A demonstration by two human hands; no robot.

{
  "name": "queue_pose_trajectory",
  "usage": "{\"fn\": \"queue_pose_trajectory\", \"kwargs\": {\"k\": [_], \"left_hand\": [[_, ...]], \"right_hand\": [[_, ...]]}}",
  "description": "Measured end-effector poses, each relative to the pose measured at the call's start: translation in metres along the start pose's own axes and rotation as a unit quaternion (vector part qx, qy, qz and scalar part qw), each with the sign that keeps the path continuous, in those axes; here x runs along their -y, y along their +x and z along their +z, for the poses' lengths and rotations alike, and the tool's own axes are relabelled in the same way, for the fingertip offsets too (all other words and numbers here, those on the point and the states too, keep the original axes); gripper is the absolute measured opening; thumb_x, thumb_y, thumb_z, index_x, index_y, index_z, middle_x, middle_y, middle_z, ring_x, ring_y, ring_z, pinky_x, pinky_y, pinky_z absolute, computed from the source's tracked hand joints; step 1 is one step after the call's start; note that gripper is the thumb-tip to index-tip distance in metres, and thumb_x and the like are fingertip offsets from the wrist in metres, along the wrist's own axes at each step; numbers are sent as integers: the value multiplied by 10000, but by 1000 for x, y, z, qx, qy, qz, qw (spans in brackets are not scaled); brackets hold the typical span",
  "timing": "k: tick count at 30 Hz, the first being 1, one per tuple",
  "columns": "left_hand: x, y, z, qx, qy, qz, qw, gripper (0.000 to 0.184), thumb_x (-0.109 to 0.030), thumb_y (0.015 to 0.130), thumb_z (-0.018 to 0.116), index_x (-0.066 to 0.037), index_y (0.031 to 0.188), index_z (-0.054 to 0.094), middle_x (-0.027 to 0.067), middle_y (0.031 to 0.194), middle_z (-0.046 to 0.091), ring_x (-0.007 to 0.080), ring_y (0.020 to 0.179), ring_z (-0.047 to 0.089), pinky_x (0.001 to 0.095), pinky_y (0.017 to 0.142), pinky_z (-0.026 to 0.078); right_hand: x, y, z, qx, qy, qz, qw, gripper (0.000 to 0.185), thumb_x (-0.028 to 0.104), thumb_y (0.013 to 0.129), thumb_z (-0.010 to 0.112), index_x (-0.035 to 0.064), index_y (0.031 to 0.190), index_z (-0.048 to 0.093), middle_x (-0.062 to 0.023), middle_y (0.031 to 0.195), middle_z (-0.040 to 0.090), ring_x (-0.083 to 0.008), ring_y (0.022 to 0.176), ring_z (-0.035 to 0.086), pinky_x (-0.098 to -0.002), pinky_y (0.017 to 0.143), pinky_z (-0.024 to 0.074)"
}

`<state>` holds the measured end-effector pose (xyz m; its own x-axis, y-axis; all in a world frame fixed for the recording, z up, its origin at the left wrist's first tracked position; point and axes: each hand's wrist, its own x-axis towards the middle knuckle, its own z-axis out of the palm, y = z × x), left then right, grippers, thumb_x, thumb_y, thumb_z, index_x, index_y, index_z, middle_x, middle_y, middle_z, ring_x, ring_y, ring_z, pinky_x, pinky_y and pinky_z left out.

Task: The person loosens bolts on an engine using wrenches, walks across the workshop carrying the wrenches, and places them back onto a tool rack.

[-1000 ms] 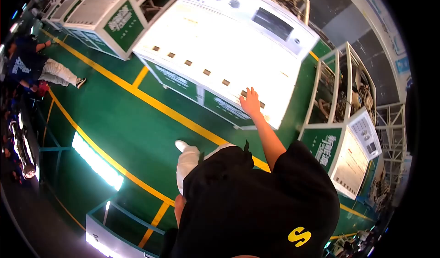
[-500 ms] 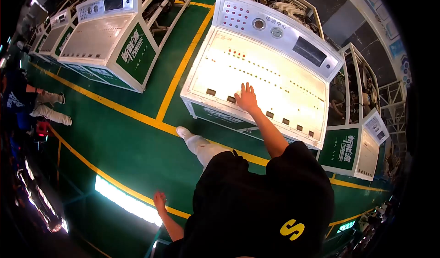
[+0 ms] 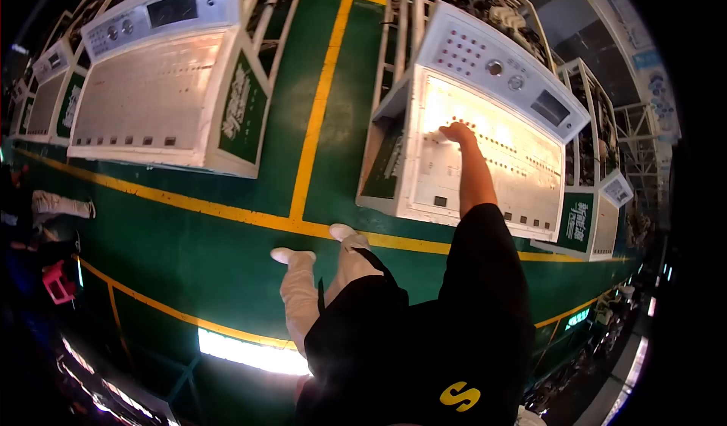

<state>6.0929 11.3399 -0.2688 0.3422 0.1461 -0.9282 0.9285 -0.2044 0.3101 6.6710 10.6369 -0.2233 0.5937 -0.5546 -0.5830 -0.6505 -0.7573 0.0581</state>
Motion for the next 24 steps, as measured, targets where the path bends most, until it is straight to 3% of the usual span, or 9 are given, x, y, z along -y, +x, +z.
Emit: {"fn": "queue_pose_trajectory", "kwargs": {"k": [4, 5, 6, 7, 8, 9, 11, 13, 24], "left_hand": [[-27, 45, -103, 53, -304, 56, 949, 380, -234, 853, 468, -20, 1164, 419, 141, 1058, 539, 240, 922, 553, 338, 735, 469], [10, 117, -135, 27, -309, -75, 948, 350, -272, 856, 462, -63, 1137, 456, 121, 1045, 555, 228, 897, 563, 338, 697, 463], [-49, 92, -151, -56, -123, 163, 977, 323, -294, 850, 465, -96, 1106, 482, 98, 993, 582, 220, 865, 574, 344, 678, 452], [-74, 129, -184, -57, -232, -53, 970, 319, -303, 847, 474, -96, 1090, 488, 82, 947, 599, 210, 835, 581, 354, 658, 449], [-7, 229, -223, -33, 67, 117, 990, 304, -295, 824, 502, -75, 1032, 523, 86, 920, 604, 191, 796, 586, 322, 623, 446], [-21, 237, -246, -61, 12, 209, 976, 296, -282, 795, 517, -38, 958, 558, 94, 913, 602, 187, 763, 587, 320, 599, 445], [-164, 184, -286, -92, -208, 53, 972, 307, -278, 840, 445, -55, 1039, 514, 77, 916, 598, 169, 747, 586, 282, 582, 447], [-207, 211, -343, -101, -124, 93, 983, 339, -264, 825, 465, -19, 1049, 537, 111, 947, 595, 189, 833, 574, 316, 695, 440], [-334, 339, -610, -161, -96, 161, 969, 365, -288, 855, 449, -38, 1114, 507, 73, 938, 598, 164, 824, 573, 278, 659, 436]], "right_hand": [[44, -17, 65, -120, 46, -117, 985, 570, 425, 805, 452, -16, 1164, 489, -216, 1180, 492, -338, 1115, 458, -371, 961, 332], [76, -51, 79, -118, 38, -118, 985, 525, 388, 808, 460, 10, 1171, 492, -236, 1158, 498, -345, 1096, 471, -380, 938, 356], [98, -71, 106, -145, 51, -112, 982, 477, 346, 789, 488, 20, 1135, 516, -261, 1082, 528, -367, 1063, 482, -401, 897, 391], [127, -112, 125, -202, 26, -135, 970, 454, 317, 762, 513, -5, 1081, 531, -273, 1033, 532, -393, 1020, 492, -418, 857, 416], [146, -133, 152, -203, 1, -136, 970, 437, 320, 750, 520, -5, 1041, 543, -268, 1052, 518, -406, 1000, 494, -433, 849, 418], [172, -156, 170, -122, -49, -116, 984, 437, 325, 748, 521, 12, 1052, 545, -262, 1115, 489, -403, 1019, 488, -428, 867, 412], [217, -174, 227, -35, -63, -120, 990, 471, 353, 740, 537, 33, 1085, 540, -253, 1145, 482, -394, 1063, 469, -411, 904, 394], [287, -219, 245, 62, -25, -163, 984, 540, 371, 733, 549, 16, 1139, 513, -250, 1244, 408, -363, 1159, 402, -414, 979, 316], [743, -303, 146, -256, 166, -434, 848, 429, 105, 788, 519, 4, 1195, 428, -203, 1165, 488, -350, 1082, 449, -381, 928, 357]]}}
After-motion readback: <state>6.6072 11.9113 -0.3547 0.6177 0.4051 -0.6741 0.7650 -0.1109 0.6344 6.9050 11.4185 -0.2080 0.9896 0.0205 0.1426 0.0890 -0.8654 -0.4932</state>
